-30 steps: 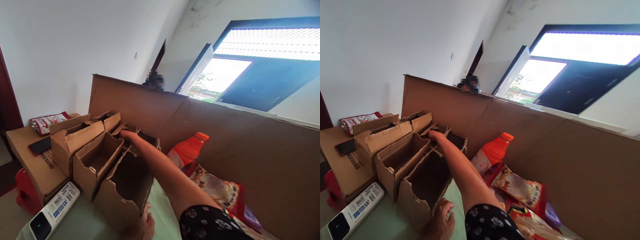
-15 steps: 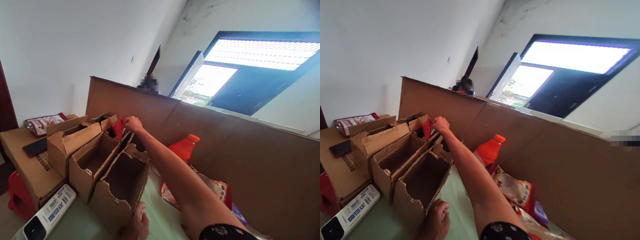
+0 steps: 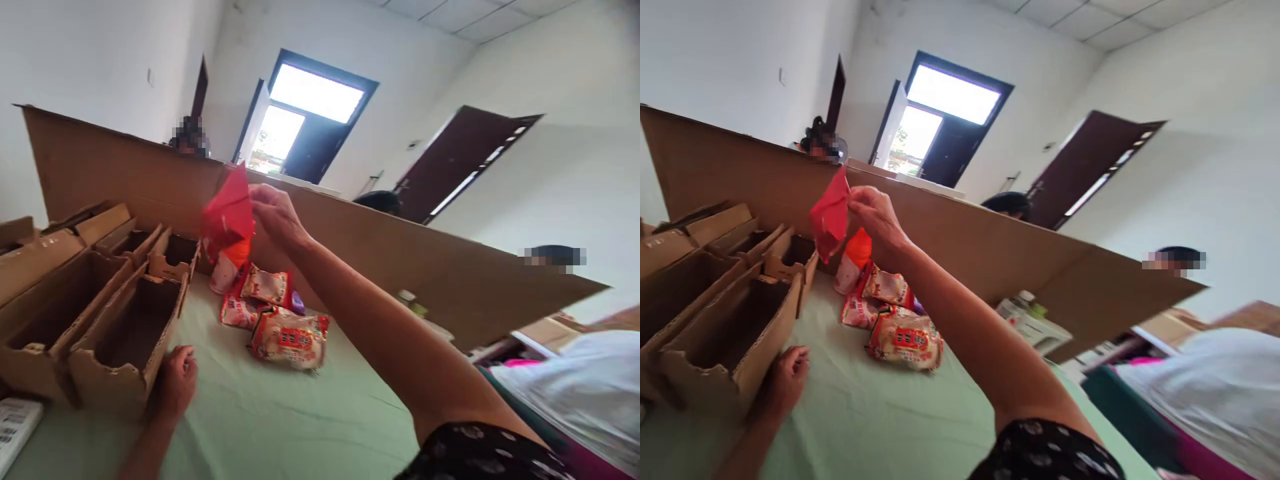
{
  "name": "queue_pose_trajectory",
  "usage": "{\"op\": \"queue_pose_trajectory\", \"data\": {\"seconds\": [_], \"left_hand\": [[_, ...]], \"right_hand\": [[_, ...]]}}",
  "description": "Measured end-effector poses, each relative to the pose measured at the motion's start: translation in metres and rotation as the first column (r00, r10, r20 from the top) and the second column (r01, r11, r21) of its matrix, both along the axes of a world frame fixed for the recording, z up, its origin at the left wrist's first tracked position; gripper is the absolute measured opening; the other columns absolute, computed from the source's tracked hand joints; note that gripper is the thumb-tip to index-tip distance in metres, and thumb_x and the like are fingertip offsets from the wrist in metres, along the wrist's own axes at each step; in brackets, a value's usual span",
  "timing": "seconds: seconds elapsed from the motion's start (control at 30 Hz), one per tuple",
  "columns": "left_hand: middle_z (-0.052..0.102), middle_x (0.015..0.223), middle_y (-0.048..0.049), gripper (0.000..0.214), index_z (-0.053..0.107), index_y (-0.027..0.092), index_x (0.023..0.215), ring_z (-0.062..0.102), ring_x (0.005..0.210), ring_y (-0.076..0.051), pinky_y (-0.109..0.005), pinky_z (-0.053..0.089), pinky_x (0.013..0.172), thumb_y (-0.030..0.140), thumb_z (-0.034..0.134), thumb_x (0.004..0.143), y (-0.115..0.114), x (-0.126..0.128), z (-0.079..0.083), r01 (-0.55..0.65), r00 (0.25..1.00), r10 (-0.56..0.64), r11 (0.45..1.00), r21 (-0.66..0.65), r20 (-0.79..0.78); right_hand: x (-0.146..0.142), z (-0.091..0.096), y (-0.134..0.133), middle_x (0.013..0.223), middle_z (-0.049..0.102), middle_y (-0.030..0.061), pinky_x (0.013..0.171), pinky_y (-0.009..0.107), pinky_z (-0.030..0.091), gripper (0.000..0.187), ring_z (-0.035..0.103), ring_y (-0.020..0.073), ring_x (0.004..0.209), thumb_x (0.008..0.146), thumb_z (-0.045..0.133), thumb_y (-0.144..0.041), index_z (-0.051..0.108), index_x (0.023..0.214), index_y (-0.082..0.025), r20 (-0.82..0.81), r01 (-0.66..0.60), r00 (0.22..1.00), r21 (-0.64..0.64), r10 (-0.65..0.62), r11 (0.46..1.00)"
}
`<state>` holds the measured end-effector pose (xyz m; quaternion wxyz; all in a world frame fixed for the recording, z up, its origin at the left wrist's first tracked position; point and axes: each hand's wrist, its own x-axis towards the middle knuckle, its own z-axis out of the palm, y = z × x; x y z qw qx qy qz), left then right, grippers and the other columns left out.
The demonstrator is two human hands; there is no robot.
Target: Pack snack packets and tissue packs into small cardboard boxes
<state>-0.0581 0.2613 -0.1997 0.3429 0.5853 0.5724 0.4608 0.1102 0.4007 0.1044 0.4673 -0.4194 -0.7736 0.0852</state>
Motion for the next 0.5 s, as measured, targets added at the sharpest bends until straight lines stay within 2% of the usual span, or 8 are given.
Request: {"op": "queue_pose_trajectory", "data": {"seconds": [0.13, 0.27, 0.37, 0.5], "left_hand": [[0.075, 0.096, -0.0087, 0.028, 0.07, 0.018, 0.092, 0.07, 0.087, -0.021, -0.034, 0.056, 0.084, 0.018, 0.046, 0.076, 0.001, -0.001, 0.006, -0.031, 0.999, 0.031, 1.0, 0.002, -0.008], [0.076, 0.096, -0.0099, 0.031, 0.07, 0.017, 0.092, 0.071, 0.088, -0.023, -0.037, 0.057, 0.084, 0.025, 0.046, 0.074, -0.002, -0.001, 0.013, -0.054, 0.998, 0.054, 0.999, -0.002, -0.02], [0.076, 0.101, -0.0103, 0.035, 0.07, 0.017, 0.096, 0.072, 0.089, -0.025, -0.04, 0.058, 0.086, 0.034, 0.047, 0.076, -0.004, -0.003, 0.018, -0.048, 0.998, 0.048, 0.999, -0.008, -0.037], [0.077, 0.097, -0.0099, 0.038, 0.07, 0.018, 0.094, 0.073, 0.089, -0.026, -0.041, 0.058, 0.086, 0.041, 0.048, 0.073, -0.005, -0.005, 0.022, -0.044, 0.997, 0.043, 0.999, -0.008, -0.064]], "right_hand": [[0.081, -0.023, -0.049, 0.085, 0.065, 0.0025, 0.067, 0.027, 0.047, 0.023, 0.057, 0.0158, 0.074, 0.085, 0.046, -0.036, 0.061, 0.087, -0.019, 0.14, 0.235, 0.965, -0.085, -0.222, 0.968], [0.14, -0.046, -0.062, 0.077, 0.066, 0.003, 0.067, 0.028, 0.043, 0.016, 0.057, 0.0176, 0.071, 0.082, 0.048, -0.029, 0.061, 0.082, -0.02, 0.248, 0.411, 0.892, -0.093, -0.379, 0.907], [0.159, -0.065, -0.057, 0.083, 0.071, 0.0049, 0.074, 0.03, 0.041, 0.017, 0.061, 0.02, 0.078, 0.084, 0.049, -0.024, 0.066, 0.087, -0.021, 0.349, 0.515, 0.817, -0.084, -0.458, 0.853], [0.156, -0.096, -0.047, 0.092, 0.075, 0.0087, 0.084, 0.034, 0.04, 0.012, 0.065, 0.0232, 0.09, 0.084, 0.056, -0.02, 0.068, 0.08, -0.02, 0.474, 0.539, 0.766, -0.104, -0.435, 0.836]]}}
